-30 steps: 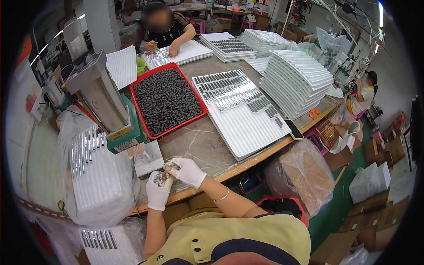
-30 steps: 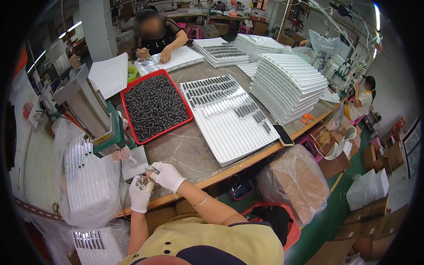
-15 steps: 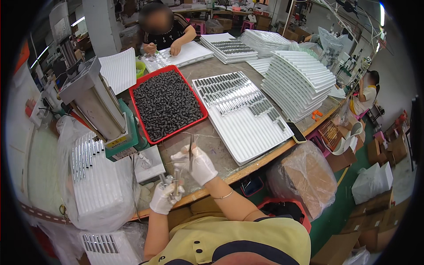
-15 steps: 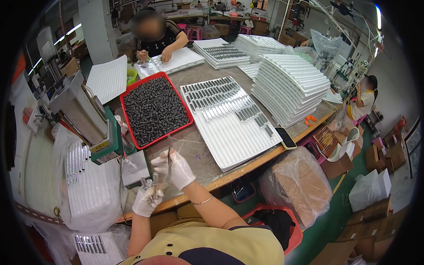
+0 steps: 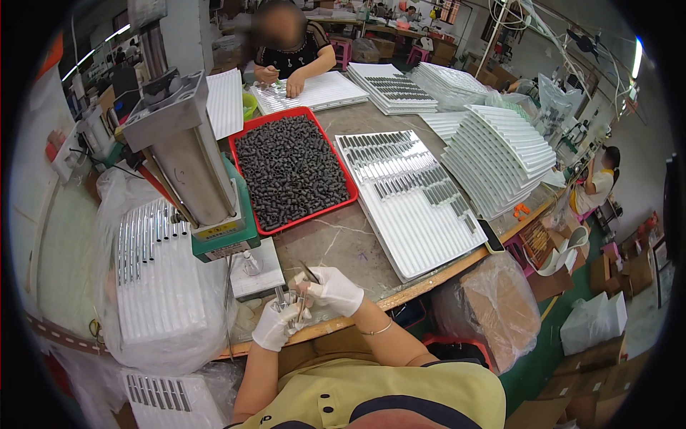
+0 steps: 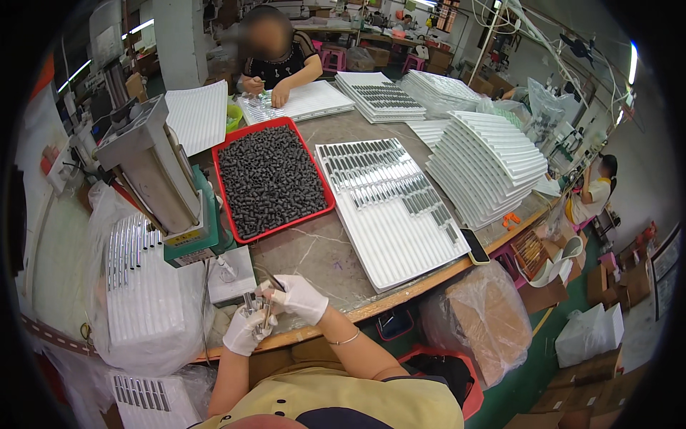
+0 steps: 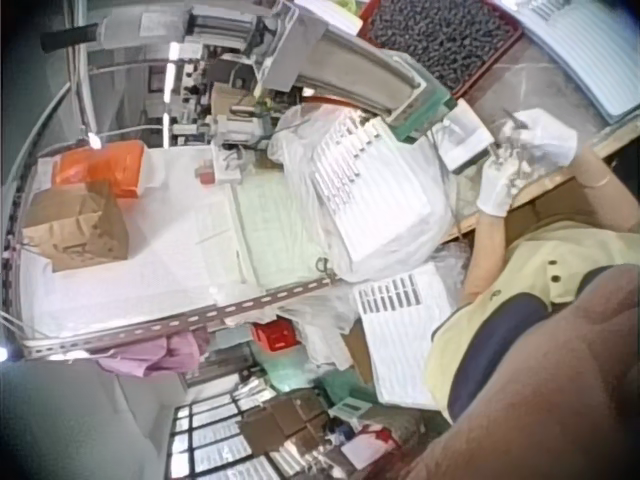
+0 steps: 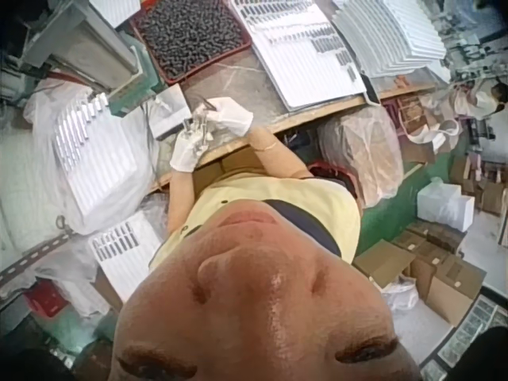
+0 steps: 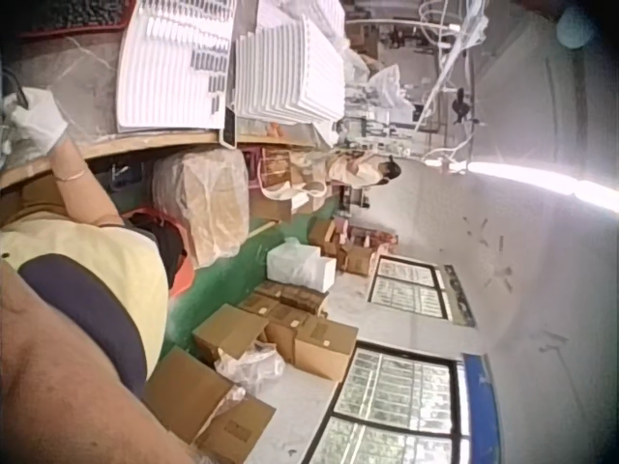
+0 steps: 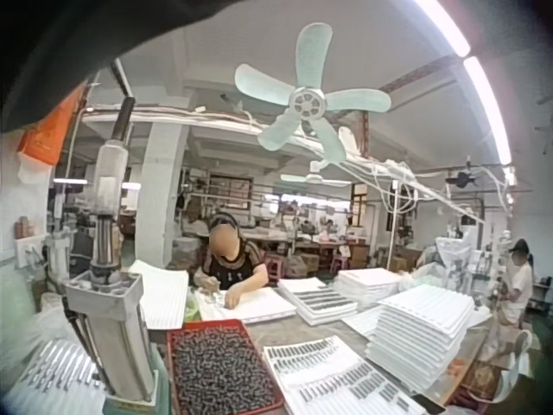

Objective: Manually fitting together small cylindrical metallic elements and small black components using a table press on a production line.

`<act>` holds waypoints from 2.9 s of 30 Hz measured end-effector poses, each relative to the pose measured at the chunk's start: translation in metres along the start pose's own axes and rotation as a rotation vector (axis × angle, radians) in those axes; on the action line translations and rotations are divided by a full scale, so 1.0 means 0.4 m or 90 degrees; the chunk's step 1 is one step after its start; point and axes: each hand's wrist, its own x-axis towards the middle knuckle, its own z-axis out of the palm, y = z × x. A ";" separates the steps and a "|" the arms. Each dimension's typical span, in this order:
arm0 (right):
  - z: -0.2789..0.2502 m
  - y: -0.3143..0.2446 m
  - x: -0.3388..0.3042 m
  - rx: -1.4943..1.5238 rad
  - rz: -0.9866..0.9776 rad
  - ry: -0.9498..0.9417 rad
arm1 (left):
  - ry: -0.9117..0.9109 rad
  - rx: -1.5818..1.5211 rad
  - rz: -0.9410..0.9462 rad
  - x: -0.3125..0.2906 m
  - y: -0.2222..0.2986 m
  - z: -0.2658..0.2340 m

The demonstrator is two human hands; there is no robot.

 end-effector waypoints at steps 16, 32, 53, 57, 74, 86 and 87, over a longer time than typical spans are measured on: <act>-0.012 -0.020 0.076 0.565 -0.100 0.096 | 0.021 -0.033 0.141 -0.009 0.019 -0.032; 0.044 0.003 0.104 0.492 -0.018 0.270 | 0.130 0.399 0.175 0.026 0.004 -0.003; 0.000 -0.011 0.011 0.516 -0.124 0.186 | 0.010 0.168 -0.028 -0.007 -0.030 0.061; -0.074 -0.033 -0.006 0.581 -0.149 0.240 | 0.059 0.094 -0.126 -0.083 -0.048 0.047; -0.256 0.070 0.082 0.300 -0.049 0.204 | 0.968 0.491 0.067 -0.751 -0.021 -0.137; -0.248 0.083 0.061 0.261 -0.043 0.270 | 0.922 0.905 -0.120 -0.622 0.008 -0.200; -0.244 0.080 0.062 0.251 -0.041 0.267 | 0.928 0.926 -0.117 -0.629 -0.004 -0.202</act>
